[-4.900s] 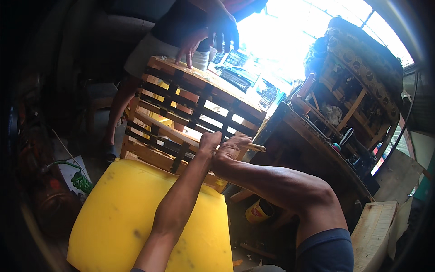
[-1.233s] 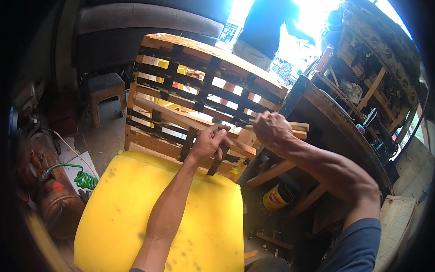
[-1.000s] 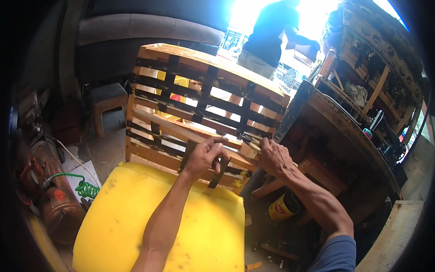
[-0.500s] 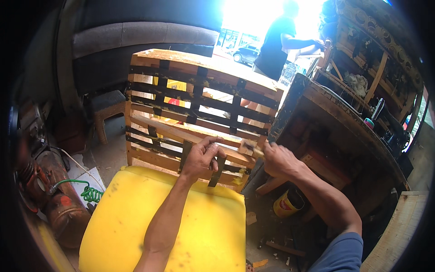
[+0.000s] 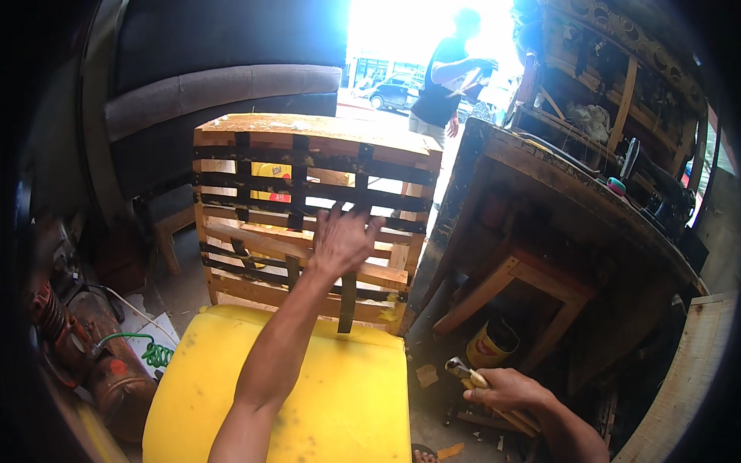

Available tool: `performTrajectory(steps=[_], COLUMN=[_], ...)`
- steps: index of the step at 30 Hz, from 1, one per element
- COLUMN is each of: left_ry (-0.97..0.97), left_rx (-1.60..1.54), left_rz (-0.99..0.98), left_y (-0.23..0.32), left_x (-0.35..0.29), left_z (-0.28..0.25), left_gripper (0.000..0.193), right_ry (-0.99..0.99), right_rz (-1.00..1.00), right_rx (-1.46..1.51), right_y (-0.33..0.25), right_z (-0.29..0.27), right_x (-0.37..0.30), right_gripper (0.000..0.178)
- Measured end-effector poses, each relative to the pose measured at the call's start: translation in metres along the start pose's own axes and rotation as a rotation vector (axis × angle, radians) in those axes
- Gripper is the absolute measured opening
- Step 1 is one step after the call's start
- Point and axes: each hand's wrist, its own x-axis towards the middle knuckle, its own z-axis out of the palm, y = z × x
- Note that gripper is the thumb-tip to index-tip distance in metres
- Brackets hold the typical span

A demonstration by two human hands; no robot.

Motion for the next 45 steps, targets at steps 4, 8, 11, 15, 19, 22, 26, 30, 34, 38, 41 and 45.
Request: performTrajectory(steps=[4,8,11,15,19,22,26,30,34,38,41,45], left_ry=[-0.358,-0.051,0.254,0.253,0.204,0.216,0.285,0.315,0.315,0.289,0.304,0.300], left_rx=[0.133,-0.281,-0.498,-0.264,0.014,-0.028,-0.059,-0.088,-0.096,-0.107,-0.114,-0.116], left_rz=[-0.060,0.256,0.277,0.141,0.162,0.163,0.169,0.169,0.152,0.143,0.159,0.165], left_y=[-0.001,-0.041,-0.071,-0.084,-0.090,-0.095,-0.094,-0.090,-0.090,-0.091,-0.091,-0.093], left_x=[0.040,-0.009,-0.066,-0.117,-0.126,-0.127,-0.129,-0.130,-0.133,-0.135,-0.138,-0.140], left_z=[-0.021,-0.038,-0.032,0.000,0.020,0.023,0.027,0.031,0.032,0.029,0.028,0.027], left_gripper=[0.079,0.075,0.076,0.062,0.059,0.053,0.044,0.045,0.045,0.045,0.045,0.045], right_ry=[-0.086,-0.186,-0.125,-0.135,-0.353,-0.440,-0.507,-0.593,-0.509,-0.731,-0.892,-0.588], right_rz=[-0.066,-0.119,-0.361,-0.586,-0.634,-0.706,-0.763,-0.792,-0.702,-0.654,-0.655,-0.678], right_rx=[0.229,0.175,0.671,1.112,1.351,1.534,1.692,1.926,2.137,2.152,1.865,1.073], right_y=[0.021,0.017,-0.019,-0.099,-0.163,-0.190,-0.200,-0.207,-0.234,-0.234,-0.193,-0.129], right_z=[0.016,0.023,0.019,0.014,0.000,-0.007,-0.014,-0.019,-0.032,-0.033,-0.040,-0.074], right_x=[0.006,-0.001,0.006,0.040,0.068,0.082,0.099,0.112,0.119,0.125,0.134,0.144], right_gripper=[0.050,0.054,0.059,0.048,0.041,0.038,0.039,0.040,0.039,0.008,0.006,0.019])
